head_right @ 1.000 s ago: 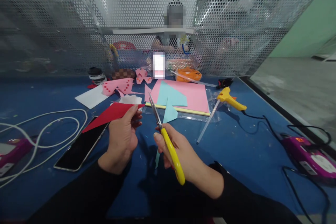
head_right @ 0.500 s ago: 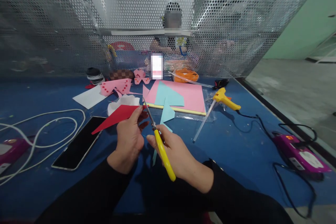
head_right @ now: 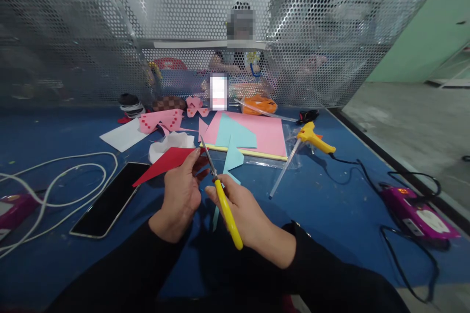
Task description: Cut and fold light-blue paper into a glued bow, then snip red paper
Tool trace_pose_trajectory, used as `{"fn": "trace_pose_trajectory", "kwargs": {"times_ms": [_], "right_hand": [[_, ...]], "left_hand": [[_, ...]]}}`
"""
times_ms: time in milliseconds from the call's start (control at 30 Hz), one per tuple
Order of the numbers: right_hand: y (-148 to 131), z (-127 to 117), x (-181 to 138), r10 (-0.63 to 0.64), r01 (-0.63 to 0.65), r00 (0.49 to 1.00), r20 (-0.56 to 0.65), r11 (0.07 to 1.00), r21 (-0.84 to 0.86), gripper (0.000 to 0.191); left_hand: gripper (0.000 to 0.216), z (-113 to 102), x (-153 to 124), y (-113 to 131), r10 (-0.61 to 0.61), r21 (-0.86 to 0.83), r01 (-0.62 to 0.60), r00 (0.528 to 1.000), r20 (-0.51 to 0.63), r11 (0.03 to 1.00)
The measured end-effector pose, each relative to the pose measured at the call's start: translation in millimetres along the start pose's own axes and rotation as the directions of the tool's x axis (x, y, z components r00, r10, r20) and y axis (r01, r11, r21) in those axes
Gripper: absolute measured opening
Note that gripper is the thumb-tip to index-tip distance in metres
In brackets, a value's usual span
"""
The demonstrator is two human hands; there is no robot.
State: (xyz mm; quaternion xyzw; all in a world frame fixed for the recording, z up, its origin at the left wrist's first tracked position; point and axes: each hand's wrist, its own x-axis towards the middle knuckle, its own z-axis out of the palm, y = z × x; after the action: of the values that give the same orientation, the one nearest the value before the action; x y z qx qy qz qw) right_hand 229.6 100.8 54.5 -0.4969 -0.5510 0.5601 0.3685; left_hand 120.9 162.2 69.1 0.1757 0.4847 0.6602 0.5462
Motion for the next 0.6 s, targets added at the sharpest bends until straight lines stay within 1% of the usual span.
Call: {"fn": "trace_pose_trajectory", "kwargs": {"times_ms": [133, 200, 267, 333, 400, 467, 533, 600], "right_hand": [[0.0, 2.3, -0.4, 0.007, -0.006, 1.0, -0.018, 0.998, 0.059, 0.037], [-0.3, 1.2, 1.9, 0.005, -0.001, 0.999, -0.049, 0.996, 0.092, 0.042], [-1.9, -2.6, 5.7, -0.009, 0.022, 0.995, -0.103, 0.992, 0.125, 0.047], [-5.1, -8.4, 9.8, -0.033, 0.059, 0.985, -0.168, 0.987, 0.153, 0.052], [-8.7, -14.5, 12.9, -0.055, 0.096, 0.973, -0.225, 0.98, 0.176, 0.056], [-10.9, -19.4, 14.6, -0.065, 0.118, 0.963, -0.262, 0.974, 0.195, 0.057], [-10.9, -21.8, 15.7, -0.062, 0.12, 0.961, -0.268, 0.971, 0.208, 0.057], [-9.0, -22.2, 16.8, -0.053, 0.11, 0.965, -0.258, 0.971, 0.213, 0.058]], "left_hand": [[0.021, -2.2, 3.8, -0.4, -0.002, 0.048, 0.002, 1.0, 0.002, 0.999], [0.025, -5.7, 6.2, 0.5, 0.002, 0.088, -0.004, 1.0, 0.016, 0.996], [0.028, -11.2, 7.7, 2.8, -0.001, 0.149, -0.008, 0.998, 0.062, 0.989], [0.03, -18.2, 7.6, 6.0, -0.031, 0.24, -0.008, 0.987, 0.158, 0.971], [0.031, -25.5, 6.2, 9.5, -0.098, 0.353, -0.01, 0.953, 0.288, 0.936], [0.03, -31.7, 4.6, 12.6, -0.181, 0.46, -0.024, 0.9, 0.398, 0.888], [0.027, -35.9, 4.0, 14.5, -0.251, 0.536, -0.044, 0.849, 0.466, 0.843], [0.026, -38.0, 4.3, 14.7, -0.308, 0.586, -0.06, 0.806, 0.506, 0.808]]}}
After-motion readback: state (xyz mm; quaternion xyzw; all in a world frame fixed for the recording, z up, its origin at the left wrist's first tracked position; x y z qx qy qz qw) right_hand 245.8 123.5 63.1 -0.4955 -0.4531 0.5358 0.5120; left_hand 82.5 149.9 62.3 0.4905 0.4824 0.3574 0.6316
